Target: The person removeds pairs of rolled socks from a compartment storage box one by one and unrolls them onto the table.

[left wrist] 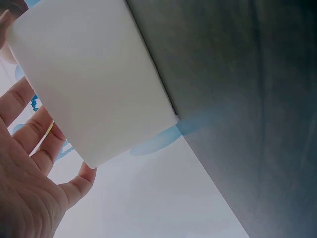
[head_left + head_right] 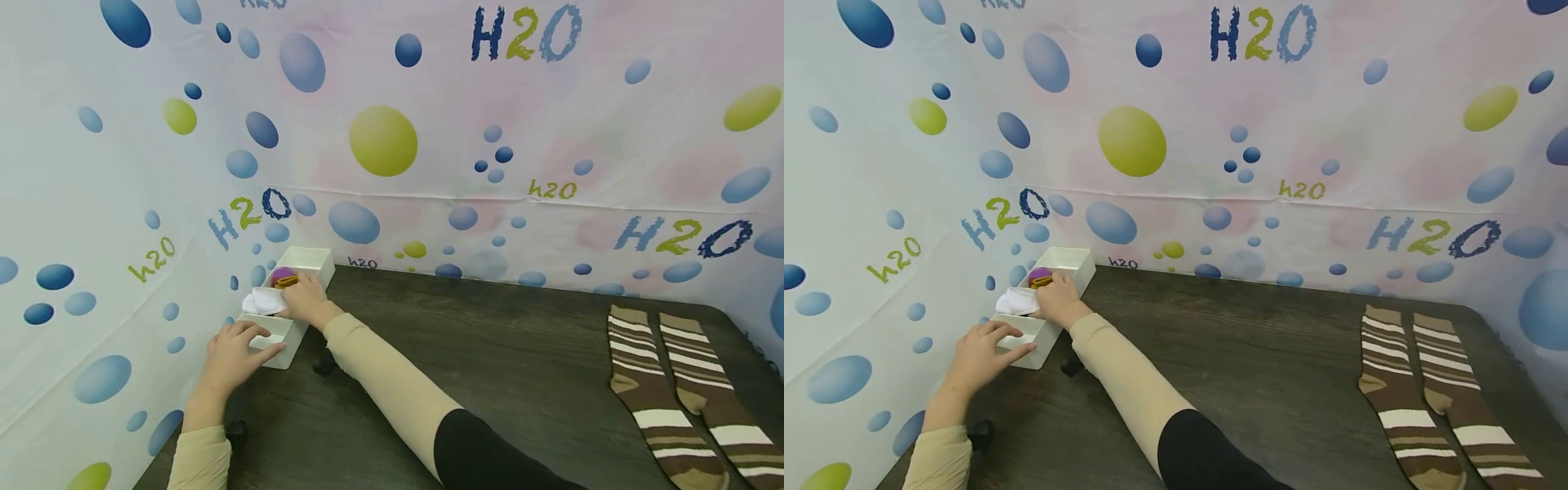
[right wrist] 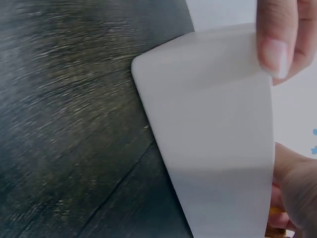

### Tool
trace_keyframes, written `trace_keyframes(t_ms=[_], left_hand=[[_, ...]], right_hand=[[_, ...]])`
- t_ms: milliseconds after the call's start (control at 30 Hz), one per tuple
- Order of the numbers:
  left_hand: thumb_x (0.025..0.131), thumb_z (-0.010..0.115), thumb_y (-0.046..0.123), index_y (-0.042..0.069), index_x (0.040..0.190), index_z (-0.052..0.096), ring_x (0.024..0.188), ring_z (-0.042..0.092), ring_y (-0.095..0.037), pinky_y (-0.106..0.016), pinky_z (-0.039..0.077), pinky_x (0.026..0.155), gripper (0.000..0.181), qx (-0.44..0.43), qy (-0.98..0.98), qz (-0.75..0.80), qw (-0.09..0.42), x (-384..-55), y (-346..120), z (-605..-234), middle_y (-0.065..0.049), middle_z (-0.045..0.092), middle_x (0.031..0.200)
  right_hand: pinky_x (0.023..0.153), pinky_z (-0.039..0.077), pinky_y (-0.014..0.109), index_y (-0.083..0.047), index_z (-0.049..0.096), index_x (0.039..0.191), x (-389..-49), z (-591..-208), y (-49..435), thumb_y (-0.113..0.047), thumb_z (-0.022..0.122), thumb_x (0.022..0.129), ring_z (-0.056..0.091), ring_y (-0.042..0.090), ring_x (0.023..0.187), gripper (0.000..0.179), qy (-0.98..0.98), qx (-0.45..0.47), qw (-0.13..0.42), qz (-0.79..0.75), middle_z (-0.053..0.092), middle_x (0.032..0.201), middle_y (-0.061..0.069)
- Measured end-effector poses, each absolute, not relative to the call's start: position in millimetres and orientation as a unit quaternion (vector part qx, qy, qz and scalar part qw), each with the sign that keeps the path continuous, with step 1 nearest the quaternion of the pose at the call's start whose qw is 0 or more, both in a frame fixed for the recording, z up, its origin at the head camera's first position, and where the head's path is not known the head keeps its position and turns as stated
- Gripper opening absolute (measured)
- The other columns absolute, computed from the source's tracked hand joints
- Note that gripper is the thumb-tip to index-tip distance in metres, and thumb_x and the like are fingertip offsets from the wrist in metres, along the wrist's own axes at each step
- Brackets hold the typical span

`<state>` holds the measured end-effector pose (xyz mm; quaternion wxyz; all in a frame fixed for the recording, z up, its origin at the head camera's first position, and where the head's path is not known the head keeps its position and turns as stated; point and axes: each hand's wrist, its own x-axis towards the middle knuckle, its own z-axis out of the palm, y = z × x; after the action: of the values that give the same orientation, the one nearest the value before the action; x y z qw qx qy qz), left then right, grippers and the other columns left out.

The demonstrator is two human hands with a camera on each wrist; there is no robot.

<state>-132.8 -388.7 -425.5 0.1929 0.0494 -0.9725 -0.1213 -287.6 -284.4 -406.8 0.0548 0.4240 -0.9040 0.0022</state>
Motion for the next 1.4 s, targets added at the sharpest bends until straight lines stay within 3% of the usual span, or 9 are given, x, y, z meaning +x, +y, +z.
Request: trace_keyframes(t_ms=[167, 400, 767, 1033, 1400], left_hand=[[0.079, 0.076, 0.050, 0.010, 0.096, 0.071, 0.095, 0.054, -0.038, -0.066, 0.037, 0.087, 0.044, 0.053, -0.973, -0.124, 0.185, -131.1, -388.3, -427.1, -0.013, 0.065, 0.108], [0.079, 0.075, 0.051, 0.010, 0.097, 0.070, 0.097, 0.053, -0.039, -0.068, 0.035, 0.090, 0.045, 0.057, -0.973, -0.129, 0.185, -132.5, -388.8, -427.1, -0.015, 0.064, 0.111], [0.080, 0.074, 0.052, 0.010, 0.098, 0.070, 0.099, 0.053, -0.040, -0.068, 0.035, 0.089, 0.046, 0.060, -0.973, -0.124, 0.185, -134.4, -390.1, -427.9, -0.015, 0.065, 0.111], [0.081, 0.072, 0.056, 0.011, 0.100, 0.070, 0.101, 0.053, -0.040, -0.068, 0.034, 0.090, 0.049, 0.059, -0.975, -0.124, 0.175, -135.3, -387.9, -426.8, -0.014, 0.065, 0.113], [0.081, 0.072, 0.054, 0.009, 0.100, 0.070, 0.103, 0.052, -0.043, -0.069, 0.033, 0.091, 0.049, 0.064, -0.976, -0.125, 0.165, -133.7, -387.9, -424.7, -0.016, 0.064, 0.114]], right_hand=[[0.097, 0.037, 0.029, -0.031, 0.069, 0.114, -290.3, -408.5, -288.1, -0.048, 0.065, 0.090, 0.047, 0.014, 0.116, 0.030, -0.903, 0.430, 0.027, 0.011, 0.066, 0.124, -0.013], [0.094, 0.037, 0.029, -0.029, 0.067, 0.109, -291.8, -412.3, -289.5, -0.042, 0.065, 0.091, 0.048, 0.015, 0.118, 0.022, -0.901, 0.433, 0.040, 0.017, 0.066, 0.125, -0.012], [0.097, 0.035, 0.032, -0.035, 0.062, 0.128, -289.6, -422.3, -278.9, -0.052, 0.059, 0.092, 0.047, 0.009, 0.113, 0.040, -0.891, 0.428, 0.147, 0.030, 0.064, 0.125, -0.014], [0.096, 0.034, 0.032, -0.034, 0.066, 0.119, -288.9, -426.0, -269.0, -0.046, 0.061, 0.091, 0.044, 0.011, 0.120, 0.032, -0.882, 0.422, 0.208, 0.039, 0.057, 0.117, -0.011], [0.095, 0.034, 0.030, -0.032, 0.068, 0.112, -285.4, -422.8, -261.5, -0.040, 0.061, 0.089, 0.045, 0.011, 0.117, 0.026, -0.862, 0.430, 0.256, 0.075, 0.055, 0.112, -0.011]])
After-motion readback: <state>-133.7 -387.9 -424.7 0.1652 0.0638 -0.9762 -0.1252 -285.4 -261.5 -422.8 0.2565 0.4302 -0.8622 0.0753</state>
